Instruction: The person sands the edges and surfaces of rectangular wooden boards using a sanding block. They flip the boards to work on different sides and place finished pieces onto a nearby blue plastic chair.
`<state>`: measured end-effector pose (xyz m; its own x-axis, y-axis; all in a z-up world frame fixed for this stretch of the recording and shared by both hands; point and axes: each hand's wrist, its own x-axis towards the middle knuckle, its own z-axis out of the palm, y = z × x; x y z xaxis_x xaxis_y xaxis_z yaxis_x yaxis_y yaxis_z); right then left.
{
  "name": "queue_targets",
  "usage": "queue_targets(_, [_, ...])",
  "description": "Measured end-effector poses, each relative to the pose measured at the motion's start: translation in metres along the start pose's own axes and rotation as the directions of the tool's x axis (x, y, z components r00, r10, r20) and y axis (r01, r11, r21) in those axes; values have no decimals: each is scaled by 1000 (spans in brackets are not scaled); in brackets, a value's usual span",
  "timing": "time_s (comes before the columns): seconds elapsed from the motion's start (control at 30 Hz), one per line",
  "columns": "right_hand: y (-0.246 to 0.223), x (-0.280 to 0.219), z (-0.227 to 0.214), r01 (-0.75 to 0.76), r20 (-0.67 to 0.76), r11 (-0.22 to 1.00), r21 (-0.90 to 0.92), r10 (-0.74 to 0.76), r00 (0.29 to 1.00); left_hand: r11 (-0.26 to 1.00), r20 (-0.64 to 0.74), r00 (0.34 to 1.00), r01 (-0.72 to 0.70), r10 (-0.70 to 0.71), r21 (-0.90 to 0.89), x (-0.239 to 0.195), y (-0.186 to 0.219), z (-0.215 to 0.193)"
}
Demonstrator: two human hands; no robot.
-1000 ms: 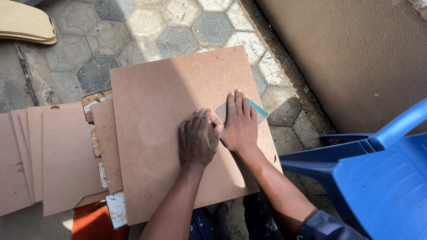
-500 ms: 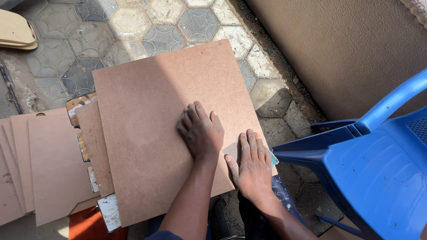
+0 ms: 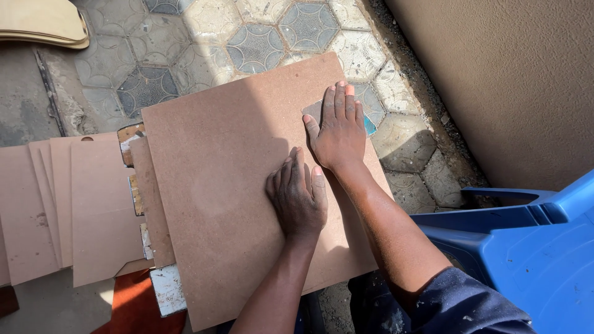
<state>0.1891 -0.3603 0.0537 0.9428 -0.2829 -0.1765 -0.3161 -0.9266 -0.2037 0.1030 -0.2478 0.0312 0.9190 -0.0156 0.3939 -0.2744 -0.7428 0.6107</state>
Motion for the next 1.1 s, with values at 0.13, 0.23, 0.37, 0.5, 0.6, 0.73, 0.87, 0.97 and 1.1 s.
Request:
queue_targets(0.13, [-4, -50, 8, 97, 27, 995, -1, -97, 995, 998, -45, 999, -32, 29, -50, 14, -35, 12])
queue_targets(0.23, [-4, -91, 3, 162, 77, 983, -87, -156, 985, 999, 66, 997, -39, 37, 17, 46, -59, -18])
queue_targets(0.37, [-7, -90, -5, 188, 164, 979, -76, -174, 971, 922, 92, 984, 108, -153, 371, 52, -85, -38])
queue_targets(0.5, [-7, -20, 7, 64, 62, 995, -75, -60, 996, 967, 37, 996, 66, -77, 247, 51, -90, -37])
queue_targets(0.6, [-63, 2, 3, 44, 59, 999, -22, -43, 997, 989, -30, 996, 91, -88, 116, 60, -85, -41])
queue_targets(0.73, [-81, -37, 29, 483, 147, 869, -111, -466, 872, 993, -71, 991, 115, -117, -21, 54, -90, -43])
queue_targets(0.87, [-49, 8, 14, 232, 51, 972, -25, -230, 972, 962, -55, 989, 118, -135, -245, 48, -86, -53])
queue_targets(0.97, [-85, -15, 21, 275, 48, 957, -88, -272, 961, 945, -58, 989, 115, -139, -306, 47, -88, -55])
queue_targets(1.1, [-71, 16, 16, 445, -38, 895, 30, -444, 895, 863, -38, 985, 131, -171, -488, 50, -94, -60])
